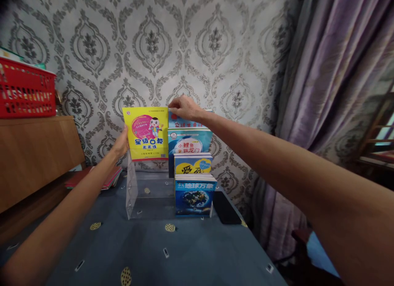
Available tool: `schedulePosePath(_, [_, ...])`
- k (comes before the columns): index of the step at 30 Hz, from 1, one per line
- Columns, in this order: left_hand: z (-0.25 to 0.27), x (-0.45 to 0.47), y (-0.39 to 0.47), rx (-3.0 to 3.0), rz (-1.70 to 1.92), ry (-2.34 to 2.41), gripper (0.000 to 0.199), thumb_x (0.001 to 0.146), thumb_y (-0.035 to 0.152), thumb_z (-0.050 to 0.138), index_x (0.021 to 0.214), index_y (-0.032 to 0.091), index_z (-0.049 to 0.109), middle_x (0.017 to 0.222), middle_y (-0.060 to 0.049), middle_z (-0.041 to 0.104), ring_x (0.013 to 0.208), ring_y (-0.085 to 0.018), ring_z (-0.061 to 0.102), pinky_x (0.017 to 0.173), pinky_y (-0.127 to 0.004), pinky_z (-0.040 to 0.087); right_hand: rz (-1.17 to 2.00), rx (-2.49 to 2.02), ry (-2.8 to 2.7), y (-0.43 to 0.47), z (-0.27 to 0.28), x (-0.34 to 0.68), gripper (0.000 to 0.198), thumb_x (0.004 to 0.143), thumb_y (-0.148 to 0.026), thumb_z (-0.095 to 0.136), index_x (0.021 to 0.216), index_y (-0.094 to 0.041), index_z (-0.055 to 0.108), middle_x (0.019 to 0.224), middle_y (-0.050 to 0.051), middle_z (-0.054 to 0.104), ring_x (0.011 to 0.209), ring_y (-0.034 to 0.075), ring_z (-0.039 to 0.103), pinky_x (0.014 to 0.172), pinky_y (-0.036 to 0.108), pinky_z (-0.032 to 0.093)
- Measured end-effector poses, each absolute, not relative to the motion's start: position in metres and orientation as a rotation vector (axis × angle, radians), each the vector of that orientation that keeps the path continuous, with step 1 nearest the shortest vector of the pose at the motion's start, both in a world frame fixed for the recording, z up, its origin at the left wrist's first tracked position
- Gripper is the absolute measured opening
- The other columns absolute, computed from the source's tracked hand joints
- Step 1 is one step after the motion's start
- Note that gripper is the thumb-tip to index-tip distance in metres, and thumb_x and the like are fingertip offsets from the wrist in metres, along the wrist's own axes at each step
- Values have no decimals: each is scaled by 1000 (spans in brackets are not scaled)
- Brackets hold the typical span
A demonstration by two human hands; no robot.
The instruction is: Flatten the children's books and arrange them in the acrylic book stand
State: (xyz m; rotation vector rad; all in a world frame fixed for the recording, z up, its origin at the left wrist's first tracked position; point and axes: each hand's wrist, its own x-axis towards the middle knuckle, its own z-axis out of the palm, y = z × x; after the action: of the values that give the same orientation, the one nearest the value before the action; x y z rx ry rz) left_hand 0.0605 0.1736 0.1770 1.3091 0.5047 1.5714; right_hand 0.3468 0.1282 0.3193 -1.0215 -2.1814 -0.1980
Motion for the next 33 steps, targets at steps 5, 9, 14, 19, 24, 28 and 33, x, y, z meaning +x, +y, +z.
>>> schedulePosePath(5, [176, 60, 176, 1297, 1596, 529, 53, 95, 62, 51, 118, 19, 71, 110, -10, 78, 103, -29, 74, 89, -40, 62, -241, -1031, -2113, 117, 315, 345, 30, 83, -19, 62, 110, -15, 75, 109, 12, 75, 100, 29, 67, 91, 41, 52])
schedulePosePath(9, [177, 61, 175, 1285, 1614, 551, 53, 94, 63, 52, 114, 19, 71, 105, -10, 79, 98, -29, 75, 85, -39, 63, -396, -1017, -2003, 103, 307, 343, 35, 87, -17, 53, 117, -13, 70, 113, 15, 72, 105, 30, 65, 94, 43, 50])
schedulePosePath(14, [181, 58, 171, 1319, 1676, 638, 52, 94, 65, 50, 108, 20, 72, 98, -8, 79, 92, -26, 75, 77, -33, 62, -485, -842, -1992, 65, 271, 338, 31, 89, -15, 49, 114, -20, 67, 112, 12, 70, 108, 29, 61, 97, 45, 46])
schedulePosePath(19, [166, 34, 164, 1326, 1848, 873, 62, 92, 74, 43, 98, 16, 65, 81, -8, 76, 82, -22, 74, 68, -27, 57, -317, -453, -2276, 5, 166, 325, 27, 95, -12, 44, 113, -19, 63, 105, 11, 70, 99, 24, 62, 88, 43, 51])
schedulePosePath(24, [105, 1, 148, 1305, 1865, 1074, 72, 91, 80, 27, 99, 15, 59, 85, -11, 75, 81, -20, 73, 68, -28, 56, 92, -454, -2478, -46, 11, 314, 31, 93, -5, 46, 115, -20, 62, 109, 10, 71, 104, 21, 64, 92, 37, 54])
schedulePosePath(28, [38, -23, 127, 1408, 1717, 1422, 72, 93, 74, 19, 96, 15, 59, 81, -12, 74, 78, -21, 73, 67, -32, 57, 413, -562, -2366, -73, -71, 302, 31, 98, -15, 49, 127, -24, 57, 117, 8, 70, 119, 20, 62, 111, 41, 45])
schedulePosePath(33, [-26, -50, 96, 1563, 1542, 1779, 46, 95, 54, 37, 86, 17, 62, 79, -9, 73, 80, -23, 70, 73, -34, 55, 715, -579, -2317, -86, -88, 267, 28, 99, -15, 48, 122, -24, 60, 115, 7, 70, 115, 19, 63, 108, 41, 47])
